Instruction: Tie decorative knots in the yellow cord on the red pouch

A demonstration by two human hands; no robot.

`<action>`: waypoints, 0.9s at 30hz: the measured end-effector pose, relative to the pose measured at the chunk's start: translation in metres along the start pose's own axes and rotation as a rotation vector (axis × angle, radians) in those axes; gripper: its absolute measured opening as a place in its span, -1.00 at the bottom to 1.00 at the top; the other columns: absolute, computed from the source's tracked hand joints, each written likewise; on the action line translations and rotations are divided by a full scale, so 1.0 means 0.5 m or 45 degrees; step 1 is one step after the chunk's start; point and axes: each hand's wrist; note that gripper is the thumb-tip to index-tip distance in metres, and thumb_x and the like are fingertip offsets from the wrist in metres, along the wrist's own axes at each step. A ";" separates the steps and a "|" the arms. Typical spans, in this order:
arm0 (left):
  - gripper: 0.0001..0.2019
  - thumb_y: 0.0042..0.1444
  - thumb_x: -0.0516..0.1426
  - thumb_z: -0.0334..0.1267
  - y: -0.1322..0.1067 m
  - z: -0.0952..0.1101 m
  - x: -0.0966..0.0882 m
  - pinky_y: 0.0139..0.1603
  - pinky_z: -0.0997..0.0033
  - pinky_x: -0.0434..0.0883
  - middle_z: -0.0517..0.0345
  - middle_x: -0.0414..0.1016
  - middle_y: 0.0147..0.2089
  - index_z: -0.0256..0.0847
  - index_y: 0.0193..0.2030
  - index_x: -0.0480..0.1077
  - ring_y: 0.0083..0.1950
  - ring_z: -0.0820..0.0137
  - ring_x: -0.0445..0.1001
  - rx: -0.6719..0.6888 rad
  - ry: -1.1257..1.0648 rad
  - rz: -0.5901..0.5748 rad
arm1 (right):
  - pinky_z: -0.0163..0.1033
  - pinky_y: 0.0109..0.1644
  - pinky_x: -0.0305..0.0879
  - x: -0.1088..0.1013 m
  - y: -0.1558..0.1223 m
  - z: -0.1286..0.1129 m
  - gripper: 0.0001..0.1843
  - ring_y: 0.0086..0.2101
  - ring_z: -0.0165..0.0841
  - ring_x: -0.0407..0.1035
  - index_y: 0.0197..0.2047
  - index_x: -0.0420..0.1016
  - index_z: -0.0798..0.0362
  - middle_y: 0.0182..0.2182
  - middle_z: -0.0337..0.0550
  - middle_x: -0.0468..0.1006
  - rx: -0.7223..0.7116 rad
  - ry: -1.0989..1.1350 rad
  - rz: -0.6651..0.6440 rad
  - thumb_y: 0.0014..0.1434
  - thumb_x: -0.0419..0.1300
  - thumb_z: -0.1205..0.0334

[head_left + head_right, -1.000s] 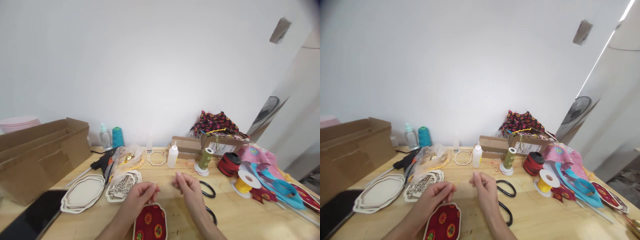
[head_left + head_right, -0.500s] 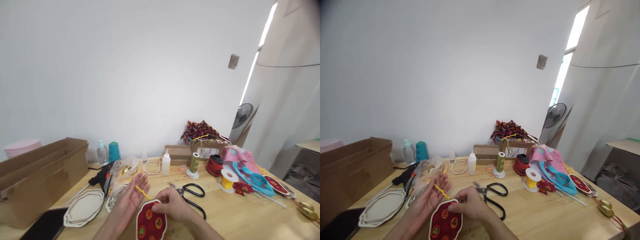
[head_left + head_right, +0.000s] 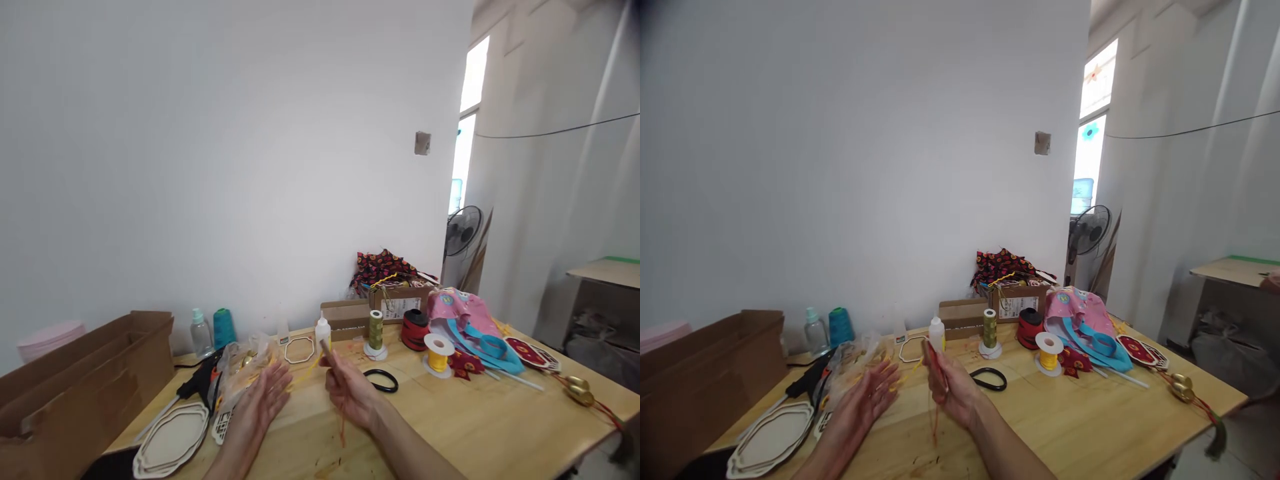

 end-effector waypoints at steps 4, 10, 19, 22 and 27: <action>-0.71 -0.15 0.20 -0.11 -0.008 -0.001 0.007 -0.19 0.41 0.39 0.06 0.53 -0.24 -0.23 -0.29 0.46 -0.24 0.36 0.47 -0.003 0.066 -0.024 | -0.58 -0.69 -0.19 -0.013 -0.002 -0.008 -0.81 -0.73 -0.67 -0.10 -0.35 0.41 0.16 -0.73 -0.46 0.14 0.061 0.238 -0.118 -0.01 0.21 0.20; -0.64 -0.25 0.25 -0.10 -0.016 -0.016 0.010 -0.21 0.35 0.40 -0.03 0.53 -0.22 -0.23 -0.28 0.48 -0.30 0.31 0.48 0.058 0.198 -0.160 | -0.62 -0.63 -0.10 -0.012 -0.004 0.019 -0.70 -0.67 -0.66 -0.08 -0.29 0.39 0.16 -0.67 -0.46 0.13 0.119 0.436 -0.329 -0.14 0.29 0.26; -0.60 -0.19 0.24 -0.17 -0.014 -0.041 0.025 0.08 0.27 0.21 0.06 0.41 0.01 -0.10 -0.12 0.40 0.08 0.20 0.28 0.279 0.436 -0.267 | -0.57 -0.66 -0.10 0.019 -0.007 0.060 -0.71 -0.70 -0.63 -0.08 -0.41 0.36 0.20 -0.71 -0.42 0.14 0.519 0.446 -0.545 -0.15 0.28 0.17; -0.60 -0.23 0.26 -0.22 -0.023 -0.039 0.039 0.02 0.32 0.26 0.09 0.44 -0.02 -0.11 -0.15 0.41 0.05 0.21 0.31 0.258 0.399 -0.178 | -0.56 -0.66 -0.12 0.018 -0.006 0.063 -0.70 -0.71 -0.63 -0.09 -0.42 0.35 0.17 -0.72 -0.43 0.12 0.553 0.441 -0.545 -0.17 0.29 0.16; -0.71 -0.16 0.22 -0.21 -0.041 -0.024 0.058 -0.27 0.52 0.34 0.20 0.51 -0.48 -0.20 -0.23 0.45 -0.32 0.37 0.43 0.290 0.410 0.006 | -0.53 -0.66 -0.13 0.007 -0.004 0.084 -0.76 -0.72 -0.62 -0.06 -0.38 0.36 0.12 -0.71 -0.41 0.15 0.605 0.364 -0.513 -0.06 0.19 0.11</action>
Point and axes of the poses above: each hand's wrist, its own y-axis towards the middle knuckle, its own x-axis out of the palm, z = x × y
